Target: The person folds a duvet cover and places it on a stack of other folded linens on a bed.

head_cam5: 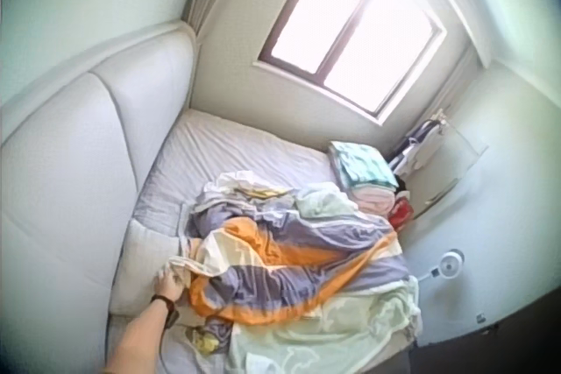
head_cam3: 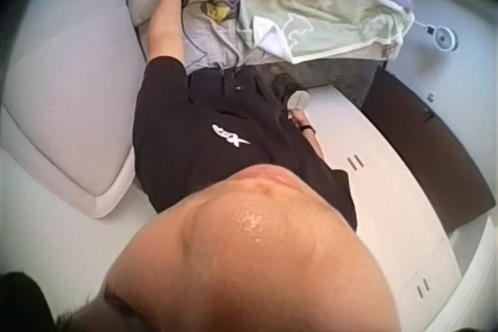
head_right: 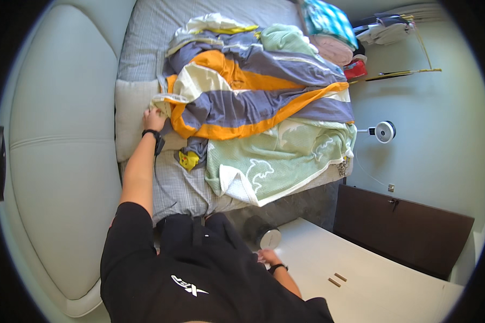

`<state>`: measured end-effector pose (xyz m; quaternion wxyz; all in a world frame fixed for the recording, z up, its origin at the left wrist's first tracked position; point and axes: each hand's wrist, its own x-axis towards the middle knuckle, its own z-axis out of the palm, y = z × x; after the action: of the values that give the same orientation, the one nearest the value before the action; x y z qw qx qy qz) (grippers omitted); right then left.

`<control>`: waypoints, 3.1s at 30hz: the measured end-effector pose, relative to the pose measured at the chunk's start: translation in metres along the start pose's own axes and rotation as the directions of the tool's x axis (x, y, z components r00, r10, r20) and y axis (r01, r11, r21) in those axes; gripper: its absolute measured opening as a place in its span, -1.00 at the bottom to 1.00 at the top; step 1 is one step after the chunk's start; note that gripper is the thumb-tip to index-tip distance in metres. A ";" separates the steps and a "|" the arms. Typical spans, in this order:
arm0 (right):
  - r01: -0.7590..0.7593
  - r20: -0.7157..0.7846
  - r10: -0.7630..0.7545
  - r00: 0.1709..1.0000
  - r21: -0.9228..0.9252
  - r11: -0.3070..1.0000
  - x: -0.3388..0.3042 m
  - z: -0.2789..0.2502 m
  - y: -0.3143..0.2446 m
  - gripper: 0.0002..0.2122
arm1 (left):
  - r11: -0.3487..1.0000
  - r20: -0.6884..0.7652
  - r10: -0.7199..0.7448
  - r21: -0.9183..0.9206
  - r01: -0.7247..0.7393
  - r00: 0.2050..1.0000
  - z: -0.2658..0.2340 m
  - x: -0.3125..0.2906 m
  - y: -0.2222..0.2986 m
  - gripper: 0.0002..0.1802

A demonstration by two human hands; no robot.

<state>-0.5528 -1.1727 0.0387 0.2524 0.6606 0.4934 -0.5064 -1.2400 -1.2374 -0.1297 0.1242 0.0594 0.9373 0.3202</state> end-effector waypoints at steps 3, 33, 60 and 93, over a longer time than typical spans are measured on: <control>-0.166 -0.193 0.168 0.967 0.025 0.986 0.033 -0.044 -0.063 -0.85 | 0.964 -0.092 0.071 -0.251 -0.092 0.993 0.018 -0.002 0.013 -0.70; 0.579 0.094 -0.582 0.808 0.058 0.813 -0.028 0.083 -0.387 -0.57 | 0.444 0.627 0.757 -0.290 -0.848 0.183 -0.109 -0.172 0.084 -0.73; 0.656 0.439 -0.536 0.721 -0.682 0.324 0.001 0.030 -0.229 -0.49 | 0.970 0.466 -0.240 0.150 0.191 0.852 -0.015 -0.227 -0.118 -0.63; 0.596 0.105 -0.715 0.691 -0.642 0.482 -0.058 0.062 -0.140 -0.84 | 0.931 0.121 -0.048 -0.355 0.088 0.991 -0.007 -0.020 -0.062 -0.72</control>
<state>-0.7060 -1.1930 0.0929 0.2001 0.3369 0.8675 -0.3064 -1.2242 -1.2940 -0.1581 0.1957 0.0207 0.8560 0.4781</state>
